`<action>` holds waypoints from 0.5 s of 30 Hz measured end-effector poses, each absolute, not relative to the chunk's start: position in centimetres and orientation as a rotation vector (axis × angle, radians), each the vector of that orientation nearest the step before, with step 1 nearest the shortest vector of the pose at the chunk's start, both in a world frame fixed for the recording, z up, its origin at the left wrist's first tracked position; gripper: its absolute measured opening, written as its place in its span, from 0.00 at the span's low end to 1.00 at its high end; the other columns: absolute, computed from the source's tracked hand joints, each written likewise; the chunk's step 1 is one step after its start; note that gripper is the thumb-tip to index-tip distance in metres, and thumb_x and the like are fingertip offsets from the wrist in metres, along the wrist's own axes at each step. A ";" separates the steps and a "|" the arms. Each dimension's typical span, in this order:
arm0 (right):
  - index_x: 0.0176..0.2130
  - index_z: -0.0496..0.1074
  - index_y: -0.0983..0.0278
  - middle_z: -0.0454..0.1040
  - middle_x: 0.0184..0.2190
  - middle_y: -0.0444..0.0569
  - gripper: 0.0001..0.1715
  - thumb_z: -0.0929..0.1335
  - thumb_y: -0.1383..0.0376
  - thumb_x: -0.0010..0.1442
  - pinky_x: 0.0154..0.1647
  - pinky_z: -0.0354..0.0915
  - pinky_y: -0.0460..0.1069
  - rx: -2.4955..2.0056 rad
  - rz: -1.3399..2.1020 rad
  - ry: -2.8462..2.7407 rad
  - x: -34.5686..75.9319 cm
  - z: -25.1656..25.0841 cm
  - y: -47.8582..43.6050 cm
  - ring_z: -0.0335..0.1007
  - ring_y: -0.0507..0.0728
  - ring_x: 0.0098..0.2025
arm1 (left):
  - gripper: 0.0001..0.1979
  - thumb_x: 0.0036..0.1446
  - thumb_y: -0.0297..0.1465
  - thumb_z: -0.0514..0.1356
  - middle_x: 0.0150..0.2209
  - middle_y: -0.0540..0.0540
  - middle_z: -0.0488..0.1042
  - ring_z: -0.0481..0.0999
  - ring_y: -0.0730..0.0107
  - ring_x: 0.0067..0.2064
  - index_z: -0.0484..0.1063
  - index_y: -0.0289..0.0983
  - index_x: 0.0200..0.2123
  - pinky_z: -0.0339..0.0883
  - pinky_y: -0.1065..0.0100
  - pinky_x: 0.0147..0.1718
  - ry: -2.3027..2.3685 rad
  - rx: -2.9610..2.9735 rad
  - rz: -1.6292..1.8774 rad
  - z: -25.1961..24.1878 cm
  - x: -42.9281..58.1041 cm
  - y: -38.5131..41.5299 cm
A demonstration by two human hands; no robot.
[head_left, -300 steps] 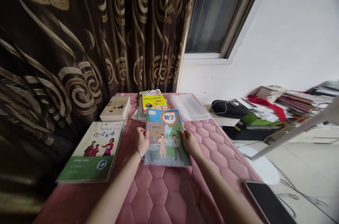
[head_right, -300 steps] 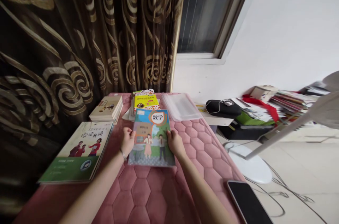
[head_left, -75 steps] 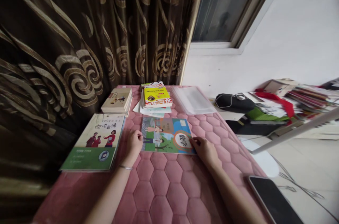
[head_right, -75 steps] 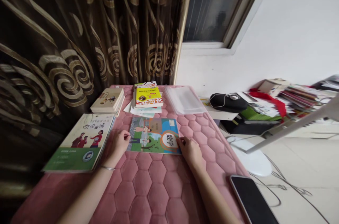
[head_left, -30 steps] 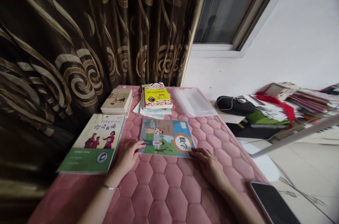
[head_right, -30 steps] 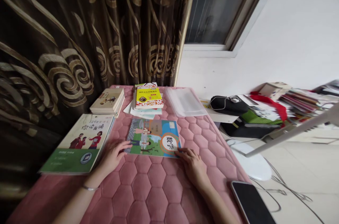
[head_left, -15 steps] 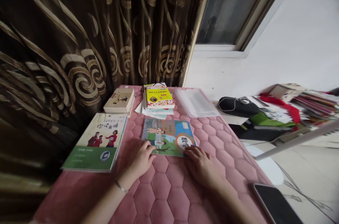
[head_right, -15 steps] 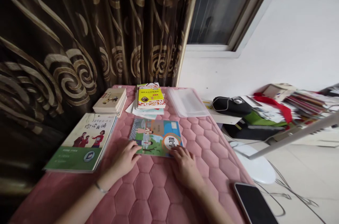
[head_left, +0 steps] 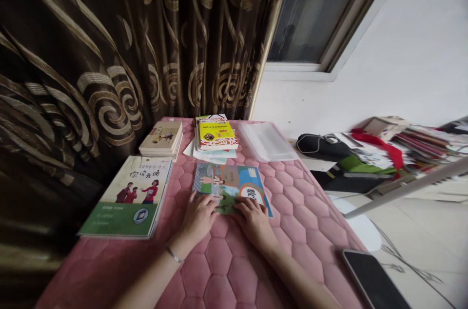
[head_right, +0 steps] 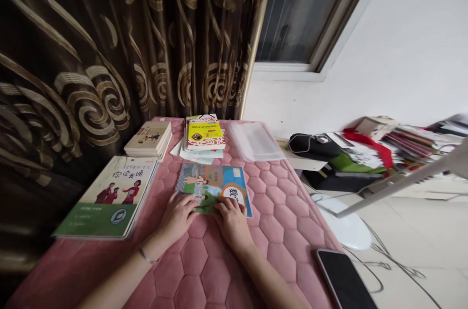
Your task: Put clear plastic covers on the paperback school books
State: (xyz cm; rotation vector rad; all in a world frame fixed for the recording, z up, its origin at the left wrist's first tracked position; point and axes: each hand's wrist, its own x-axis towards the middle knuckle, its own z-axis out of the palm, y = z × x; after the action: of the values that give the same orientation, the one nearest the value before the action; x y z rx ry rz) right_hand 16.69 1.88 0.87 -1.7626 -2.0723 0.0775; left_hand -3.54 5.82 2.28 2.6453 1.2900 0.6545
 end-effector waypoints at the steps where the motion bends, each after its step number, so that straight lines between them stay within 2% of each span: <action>1: 0.43 0.74 0.57 0.72 0.52 0.51 0.11 0.63 0.62 0.64 0.50 0.60 0.59 -1.754 0.103 -2.080 17.6 0.8 1.7 0.65 0.62 0.54 | 0.08 0.57 0.27 0.61 0.41 0.49 0.74 0.71 0.63 0.46 0.74 0.41 0.41 0.54 0.47 0.57 1.310 2.650 0.649 2.3 -4.2 5.8; 4: 0.48 0.74 0.54 0.72 0.53 0.50 0.17 0.60 0.63 0.65 0.51 0.62 0.60 -1.725 0.192 -2.095 20.8 0.5 1.1 0.65 0.62 0.55 | 0.10 0.57 0.26 0.60 0.41 0.47 0.74 0.72 0.61 0.45 0.75 0.41 0.41 0.63 0.52 0.51 1.390 2.618 0.667 2.0 -6.6 6.0; 7: 0.49 0.74 0.53 0.72 0.54 0.49 0.19 0.60 0.64 0.65 0.54 0.62 0.61 -1.666 0.294 -2.105 24.1 0.3 0.7 0.65 0.60 0.56 | 0.15 0.57 0.21 0.55 0.43 0.46 0.74 0.74 0.65 0.45 0.75 0.41 0.43 0.69 0.60 0.46 1.393 2.512 0.722 1.1 -8.8 6.4; 11: 0.48 0.75 0.58 0.72 0.53 0.52 0.21 0.59 0.66 0.63 0.56 0.64 0.58 -1.540 0.469 -2.076 26.5 0.5 0.4 0.68 0.58 0.55 | 0.22 0.56 0.16 0.49 0.44 0.47 0.75 0.76 0.70 0.44 0.76 0.41 0.43 0.72 0.65 0.45 1.324 2.437 0.760 0.1 -10.2 6.9; 15: 0.48 0.75 0.60 0.74 0.51 0.53 0.21 0.59 0.65 0.62 0.56 0.66 0.59 -1.492 0.551 -1.982 26.8 0.9 0.2 0.70 0.59 0.54 | 0.22 0.56 0.16 0.48 0.42 0.46 0.75 0.77 0.71 0.42 0.76 0.40 0.43 0.72 0.67 0.43 1.296 2.429 0.777 -0.1 -10.2 7.2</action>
State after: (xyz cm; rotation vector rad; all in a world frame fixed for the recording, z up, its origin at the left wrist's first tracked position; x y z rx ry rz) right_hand 26.84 0.17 0.94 -1.4919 -1.9823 0.5505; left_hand -10.15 7.16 -0.13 2.4292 1.2964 0.7775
